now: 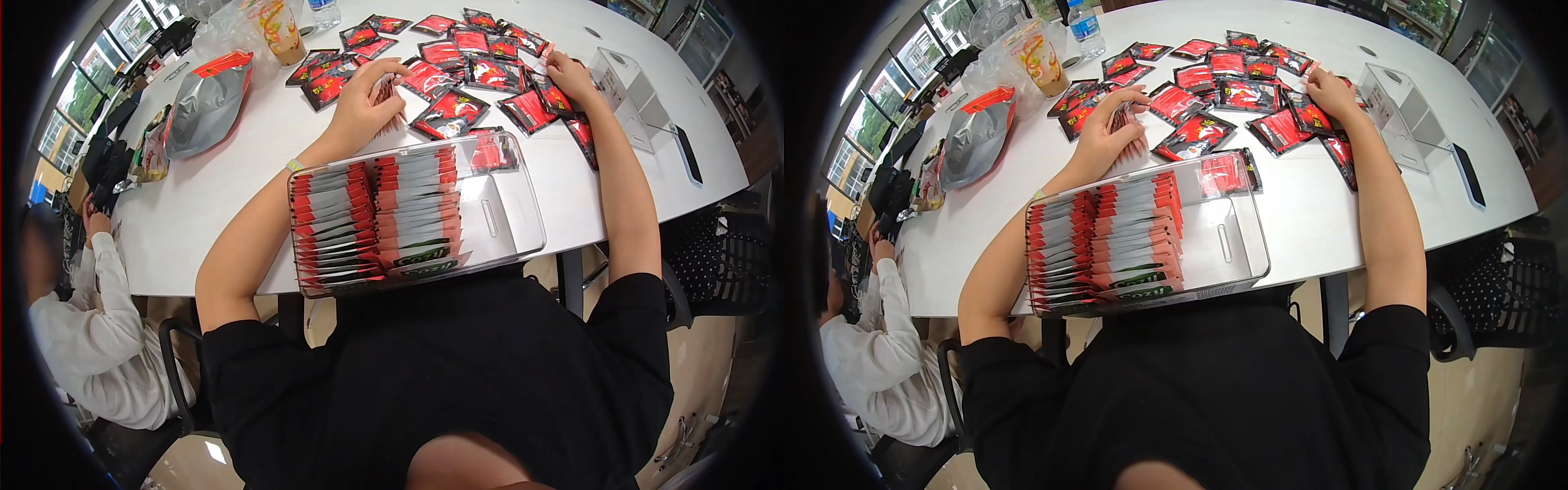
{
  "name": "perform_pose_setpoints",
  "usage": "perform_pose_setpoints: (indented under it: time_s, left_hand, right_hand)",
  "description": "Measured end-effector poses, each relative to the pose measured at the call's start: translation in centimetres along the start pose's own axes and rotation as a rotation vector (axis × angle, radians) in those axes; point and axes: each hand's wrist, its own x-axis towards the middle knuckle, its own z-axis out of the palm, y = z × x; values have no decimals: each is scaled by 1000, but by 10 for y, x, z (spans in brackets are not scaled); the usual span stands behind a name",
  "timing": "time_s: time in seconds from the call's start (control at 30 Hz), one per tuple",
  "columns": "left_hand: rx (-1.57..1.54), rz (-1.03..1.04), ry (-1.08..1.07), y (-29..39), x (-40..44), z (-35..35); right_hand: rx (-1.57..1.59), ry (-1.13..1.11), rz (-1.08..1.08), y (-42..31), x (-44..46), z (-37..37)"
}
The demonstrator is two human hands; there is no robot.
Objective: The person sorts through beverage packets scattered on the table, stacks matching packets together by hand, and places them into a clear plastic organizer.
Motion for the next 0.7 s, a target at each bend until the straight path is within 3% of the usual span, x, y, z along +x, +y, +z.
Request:
perform_pose_setpoints:
  time_s: [0.1,0.23,0.33,0.43,0.5,0.63,0.7]
  left_hand:
    - [-5,-73,-39,0,0,-1]
    - [-42,-78,39,0,0,3]
    - [3,-53,79,-4,1,3]
    - [31,-40,126,-5,2,2]
    - [22,-34,153,-4,2,3]
    - [79,58,161,-4,2,3]
    - [91,76,154,-5,2,3]
  right_hand:
    - [171,74,-105,7,2,-3]
    - [137,77,-104,0,-4,-13]
    - [-59,140,-121,-11,-16,-19]
    - [-81,17,-40,-15,-19,-25]
    - [-308,-31,27,-9,-15,-20]
    - [-331,15,60,-5,-14,-13]
    - [-297,55,-55,-5,-14,-14]
